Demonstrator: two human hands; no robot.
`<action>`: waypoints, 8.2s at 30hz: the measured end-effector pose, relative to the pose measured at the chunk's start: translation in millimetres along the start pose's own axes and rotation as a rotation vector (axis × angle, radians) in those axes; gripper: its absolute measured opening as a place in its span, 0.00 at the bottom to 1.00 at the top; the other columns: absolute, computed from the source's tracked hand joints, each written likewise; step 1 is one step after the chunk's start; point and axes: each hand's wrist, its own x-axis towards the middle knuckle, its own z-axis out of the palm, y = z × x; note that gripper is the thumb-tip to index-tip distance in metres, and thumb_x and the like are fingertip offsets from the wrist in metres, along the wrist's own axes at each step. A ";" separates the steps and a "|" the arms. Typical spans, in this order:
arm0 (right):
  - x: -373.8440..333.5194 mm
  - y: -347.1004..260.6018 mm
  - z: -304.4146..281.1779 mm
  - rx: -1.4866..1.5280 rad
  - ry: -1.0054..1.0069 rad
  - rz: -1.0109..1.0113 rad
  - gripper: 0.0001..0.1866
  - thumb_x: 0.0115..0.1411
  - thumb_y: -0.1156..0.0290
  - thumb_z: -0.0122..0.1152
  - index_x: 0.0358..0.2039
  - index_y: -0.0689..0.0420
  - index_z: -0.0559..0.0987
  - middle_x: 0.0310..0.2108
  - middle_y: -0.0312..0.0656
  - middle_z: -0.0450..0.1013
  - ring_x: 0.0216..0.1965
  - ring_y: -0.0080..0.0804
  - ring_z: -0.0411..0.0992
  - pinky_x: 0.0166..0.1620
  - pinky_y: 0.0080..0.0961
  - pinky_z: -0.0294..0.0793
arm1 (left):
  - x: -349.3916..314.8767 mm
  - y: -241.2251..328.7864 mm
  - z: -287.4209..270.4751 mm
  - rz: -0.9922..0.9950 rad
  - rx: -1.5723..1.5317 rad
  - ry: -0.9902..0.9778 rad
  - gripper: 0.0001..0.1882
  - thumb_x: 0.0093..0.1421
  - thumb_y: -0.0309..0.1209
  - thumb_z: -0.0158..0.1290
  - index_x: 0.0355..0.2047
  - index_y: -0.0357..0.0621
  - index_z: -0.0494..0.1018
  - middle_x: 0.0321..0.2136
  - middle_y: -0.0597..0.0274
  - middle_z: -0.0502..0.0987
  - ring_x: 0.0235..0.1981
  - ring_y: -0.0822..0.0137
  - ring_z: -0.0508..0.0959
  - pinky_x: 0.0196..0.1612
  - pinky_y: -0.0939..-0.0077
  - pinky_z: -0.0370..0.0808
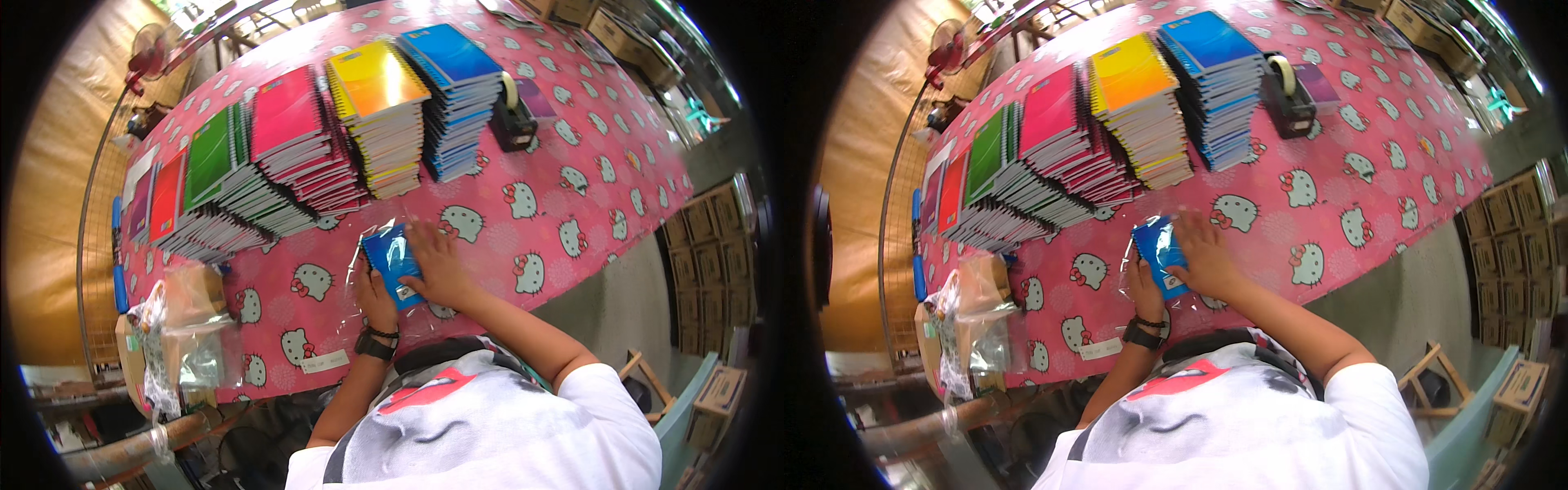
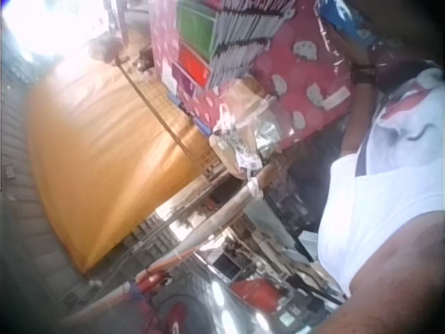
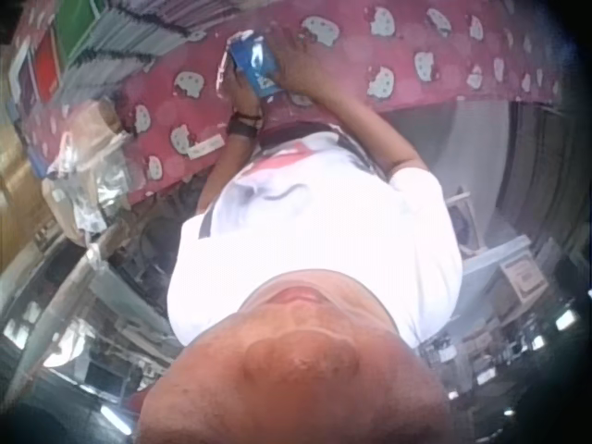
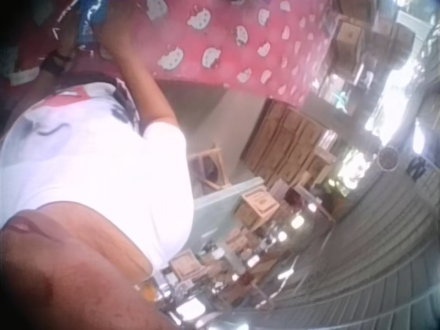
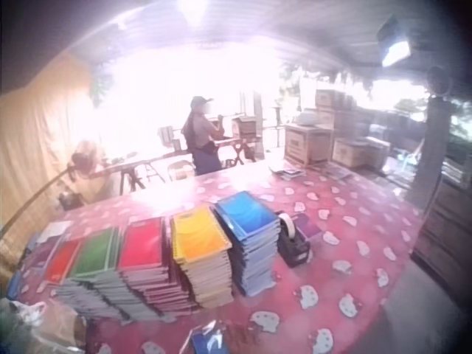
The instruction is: The person stacks spiral-bound notebooks on a table, then places them into clear plastic bags and seals them with a tape dispenser. The person repeats this process for several notebooks of different colors.
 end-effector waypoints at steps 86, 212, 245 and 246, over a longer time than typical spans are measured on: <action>38.7 -1.2 -0.1 0.686 -0.321 0.295 0.14 0.48 0.62 0.57 0.18 0.60 0.78 0.21 0.47 0.74 0.25 0.43 0.73 0.31 0.35 0.69 | 114.2 54.6 -41.5 -0.186 -0.806 -0.160 0.18 0.57 0.23 0.47 0.49 0.36 0.63 0.48 0.55 0.68 0.50 0.63 0.69 0.49 0.72 0.69; -23.4 23.1 -66.3 0.978 0.295 0.052 0.17 0.52 0.68 0.56 0.43 0.57 0.72 0.42 0.40 0.69 0.45 0.32 0.65 0.51 0.29 0.59 | 40.5 108.5 -65.1 0.188 -0.666 -0.209 0.24 0.53 0.30 0.56 0.51 0.41 0.65 0.48 0.59 0.69 0.53 0.64 0.66 0.59 0.63 0.54; -0.9 7.5 -60.3 0.456 -0.245 -0.449 0.31 0.36 0.65 0.60 0.48 0.39 0.76 0.64 0.41 0.49 0.64 0.59 0.39 0.61 0.55 0.38 | -9.3 92.2 -90.5 0.656 0.697 -0.525 0.34 0.42 0.24 0.48 0.55 0.50 0.64 0.60 0.61 0.58 0.63 0.45 0.49 0.59 0.38 0.44; -0.5 6.2 -61.8 0.461 -0.254 -0.456 0.31 0.36 0.65 0.60 0.48 0.39 0.76 0.64 0.41 0.49 0.64 0.59 0.39 0.61 0.55 0.38 | -12.7 87.1 -91.2 0.684 0.758 -0.536 0.33 0.42 0.24 0.48 0.55 0.49 0.64 0.60 0.60 0.58 0.63 0.45 0.50 0.59 0.39 0.44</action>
